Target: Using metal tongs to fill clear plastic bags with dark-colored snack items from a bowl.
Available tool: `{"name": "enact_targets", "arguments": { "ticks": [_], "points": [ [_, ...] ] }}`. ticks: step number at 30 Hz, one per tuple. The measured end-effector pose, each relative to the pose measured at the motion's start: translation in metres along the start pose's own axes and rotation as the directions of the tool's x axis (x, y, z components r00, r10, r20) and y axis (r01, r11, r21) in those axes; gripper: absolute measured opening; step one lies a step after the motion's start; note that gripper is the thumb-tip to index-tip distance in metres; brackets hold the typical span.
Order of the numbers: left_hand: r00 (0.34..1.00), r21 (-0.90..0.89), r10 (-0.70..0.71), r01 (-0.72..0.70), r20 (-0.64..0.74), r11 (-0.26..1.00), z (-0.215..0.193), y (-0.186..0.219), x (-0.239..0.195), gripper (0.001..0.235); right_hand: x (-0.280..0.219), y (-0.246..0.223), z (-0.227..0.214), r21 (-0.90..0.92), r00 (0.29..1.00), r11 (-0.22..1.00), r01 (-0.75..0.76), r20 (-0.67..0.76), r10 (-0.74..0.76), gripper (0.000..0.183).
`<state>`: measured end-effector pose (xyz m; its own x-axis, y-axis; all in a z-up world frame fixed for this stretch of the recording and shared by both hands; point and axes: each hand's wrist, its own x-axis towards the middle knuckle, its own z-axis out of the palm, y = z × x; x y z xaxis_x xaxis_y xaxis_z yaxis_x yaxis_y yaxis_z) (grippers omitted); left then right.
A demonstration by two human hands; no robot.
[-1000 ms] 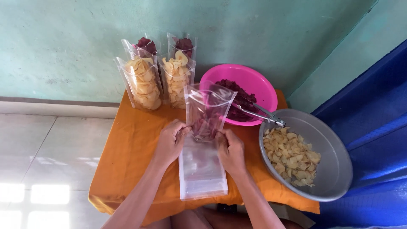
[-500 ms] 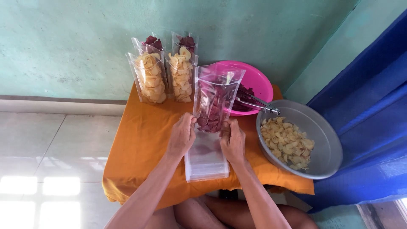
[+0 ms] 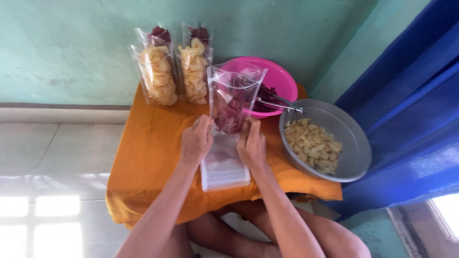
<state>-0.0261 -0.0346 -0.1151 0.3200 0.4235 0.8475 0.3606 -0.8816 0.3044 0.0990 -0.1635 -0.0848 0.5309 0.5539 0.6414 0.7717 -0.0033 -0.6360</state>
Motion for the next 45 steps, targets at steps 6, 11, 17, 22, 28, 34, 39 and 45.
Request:
{"name": "enact_targets", "arguments": {
  "ticks": [6,11,17,22,28,34,39,45],
  "points": [
    [0.999,0.005,0.044,-0.044,-0.01,0.999,0.006,-0.006,-0.006,0.017,-0.001,-0.003,0.003,-0.021,0.993,0.997,0.071,-0.09,-0.073,0.011],
    [0.998,0.014,0.064,-0.064,-0.01,0.998,0.011,-0.007,-0.004,0.019,0.002,0.007,0.006,-0.029,0.984,0.993,0.117,-0.133,-0.12,0.01],
    [0.999,-0.004,0.05,-0.05,0.022,0.999,0.002,0.0,-0.007,0.023,-0.002,0.01,0.006,0.017,0.99,0.997,0.074,-0.126,-0.071,0.011],
    [0.998,-0.043,0.065,-0.063,0.024,0.997,0.001,0.001,-0.004,0.023,0.002,0.001,-0.001,0.033,0.989,0.998,0.053,-0.137,-0.048,0.014],
    [0.999,-0.013,0.031,-0.03,0.04,0.999,0.004,0.003,-0.004,0.022,0.001,0.007,-0.003,0.036,0.998,0.998,0.046,-0.047,-0.044,0.023],
    [0.997,0.071,0.071,-0.07,-0.01,0.995,0.016,-0.008,-0.007,0.021,0.0,0.027,0.004,0.036,0.999,0.999,-0.04,0.006,0.039,0.029],
    [0.999,0.02,0.013,-0.014,0.037,1.0,0.006,0.001,-0.002,0.019,0.003,0.005,-0.003,0.047,0.991,0.99,-0.136,0.004,0.136,0.025],
    [0.996,-0.028,-0.016,0.019,0.084,0.999,-0.002,0.006,0.005,0.018,0.002,0.014,0.004,0.04,0.976,0.975,-0.219,0.012,0.219,0.019]
  ]
}}
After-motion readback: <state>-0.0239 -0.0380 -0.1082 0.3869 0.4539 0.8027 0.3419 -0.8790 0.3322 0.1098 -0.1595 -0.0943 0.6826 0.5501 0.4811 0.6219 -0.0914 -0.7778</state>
